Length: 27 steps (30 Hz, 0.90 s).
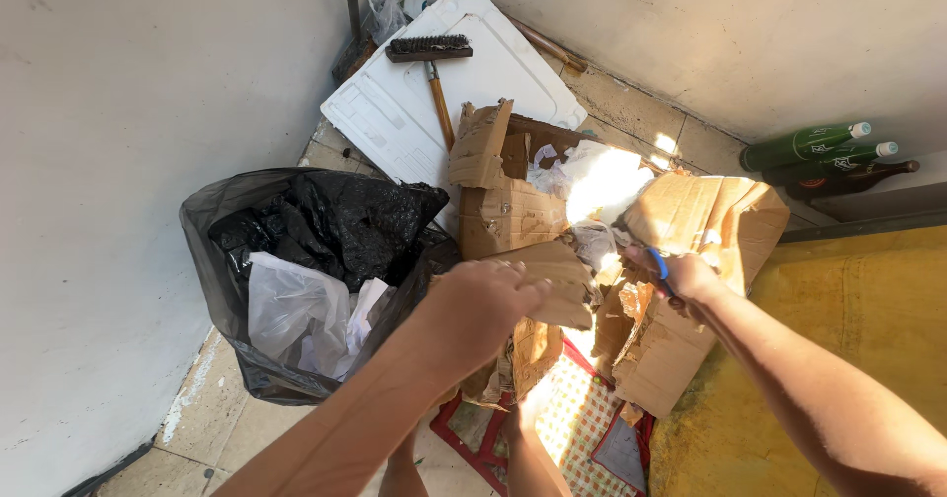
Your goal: The person opens a trash bag, gathers plastic trash into it, cuts and tears cardboard boxes using scissors and by hand, and packs the cardboard pieces into the bag.
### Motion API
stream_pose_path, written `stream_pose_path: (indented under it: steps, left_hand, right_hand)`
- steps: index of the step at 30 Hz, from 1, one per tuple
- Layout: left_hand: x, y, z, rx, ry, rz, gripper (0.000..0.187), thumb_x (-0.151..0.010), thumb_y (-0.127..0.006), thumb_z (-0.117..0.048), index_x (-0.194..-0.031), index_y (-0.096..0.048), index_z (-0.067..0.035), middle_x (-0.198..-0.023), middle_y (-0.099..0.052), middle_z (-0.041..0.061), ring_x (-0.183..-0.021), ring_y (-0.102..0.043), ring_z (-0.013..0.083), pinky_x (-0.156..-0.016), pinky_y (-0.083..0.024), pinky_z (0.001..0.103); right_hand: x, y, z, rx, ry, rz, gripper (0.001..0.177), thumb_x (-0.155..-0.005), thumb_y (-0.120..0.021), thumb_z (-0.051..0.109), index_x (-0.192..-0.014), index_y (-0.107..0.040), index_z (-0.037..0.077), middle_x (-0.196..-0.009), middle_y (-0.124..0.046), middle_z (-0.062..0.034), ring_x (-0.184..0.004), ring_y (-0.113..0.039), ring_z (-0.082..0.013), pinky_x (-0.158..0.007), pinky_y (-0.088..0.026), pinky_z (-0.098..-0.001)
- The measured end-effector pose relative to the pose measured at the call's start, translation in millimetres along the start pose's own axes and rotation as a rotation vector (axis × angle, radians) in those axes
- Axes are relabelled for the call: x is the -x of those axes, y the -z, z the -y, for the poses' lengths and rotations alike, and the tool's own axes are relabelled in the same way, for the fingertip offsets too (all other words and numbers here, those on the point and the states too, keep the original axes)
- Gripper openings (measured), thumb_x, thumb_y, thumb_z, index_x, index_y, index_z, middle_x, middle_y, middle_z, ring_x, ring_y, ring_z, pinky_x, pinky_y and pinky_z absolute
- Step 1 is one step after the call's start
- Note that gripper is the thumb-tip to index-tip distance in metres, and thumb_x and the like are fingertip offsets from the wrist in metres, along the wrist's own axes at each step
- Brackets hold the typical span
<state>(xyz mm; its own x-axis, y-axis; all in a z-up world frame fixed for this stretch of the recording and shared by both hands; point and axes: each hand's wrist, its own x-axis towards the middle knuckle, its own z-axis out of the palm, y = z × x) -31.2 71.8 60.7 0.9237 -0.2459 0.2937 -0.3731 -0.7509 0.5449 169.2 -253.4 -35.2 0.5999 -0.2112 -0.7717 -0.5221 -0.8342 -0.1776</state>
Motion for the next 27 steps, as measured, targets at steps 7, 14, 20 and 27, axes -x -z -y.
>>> stream_pose_path:
  steps: [7,14,20,27]
  left_hand:
    - [107.3,25.1,91.2,-0.357,0.331,-0.153,0.051,-0.082,-0.060,0.001,-0.132,-0.065,-0.007,-0.124,-0.065,0.017,-0.119,-0.063,0.0350,-0.103,-0.048,0.047]
    - [248.5,-128.3,198.3,-0.269,1.108,0.771,0.064,-0.101,-0.055,-0.020,-0.160,-0.033,-0.032,-0.153,-0.046,0.018,-0.138,-0.051,0.0381,-0.110,-0.049,0.044]
    - [280.3,-131.8,237.9,-0.070,1.146,0.900,0.070,-0.095,-0.064,-0.054,-0.153,-0.041,-0.024,-0.160,-0.037,0.012,-0.142,-0.048,0.0317,-0.114,-0.045,0.044]
    - [235.7,-103.8,233.6,-0.202,0.960,0.954,0.063,-0.098,-0.059,-0.058,-0.139,-0.062,-0.010,-0.146,-0.060,0.013,-0.136,-0.055,0.0331,-0.112,-0.047,0.045]
  right_hand:
    - [12.1,-2.9,22.7,-0.155,0.017,0.128,0.073,-0.077,-0.058,0.082,-0.083,-0.067,0.010,-0.069,-0.063,-0.0028,-0.055,-0.045,-0.0138,-0.057,-0.048,-0.0341]
    - [69.3,-146.9,69.9,-0.489,0.010,0.342,0.081,-0.076,-0.053,0.086,-0.094,-0.067,0.009,-0.083,-0.068,-0.0057,-0.066,-0.058,-0.0178,-0.069,-0.057,-0.0375]
    - [126.6,-212.2,63.0,-0.579,0.069,0.449,0.071,-0.076,-0.061,0.076,-0.098,-0.069,0.009,-0.083,-0.064,-0.0036,-0.073,-0.060,-0.0183,-0.070,-0.060,-0.0370]
    - [145.6,-216.3,-18.0,-0.562,0.306,0.110,0.053,-0.085,-0.073,0.048,-0.104,-0.066,-0.001,-0.092,-0.069,-0.0055,-0.082,-0.066,-0.0138,-0.076,-0.055,-0.0313]
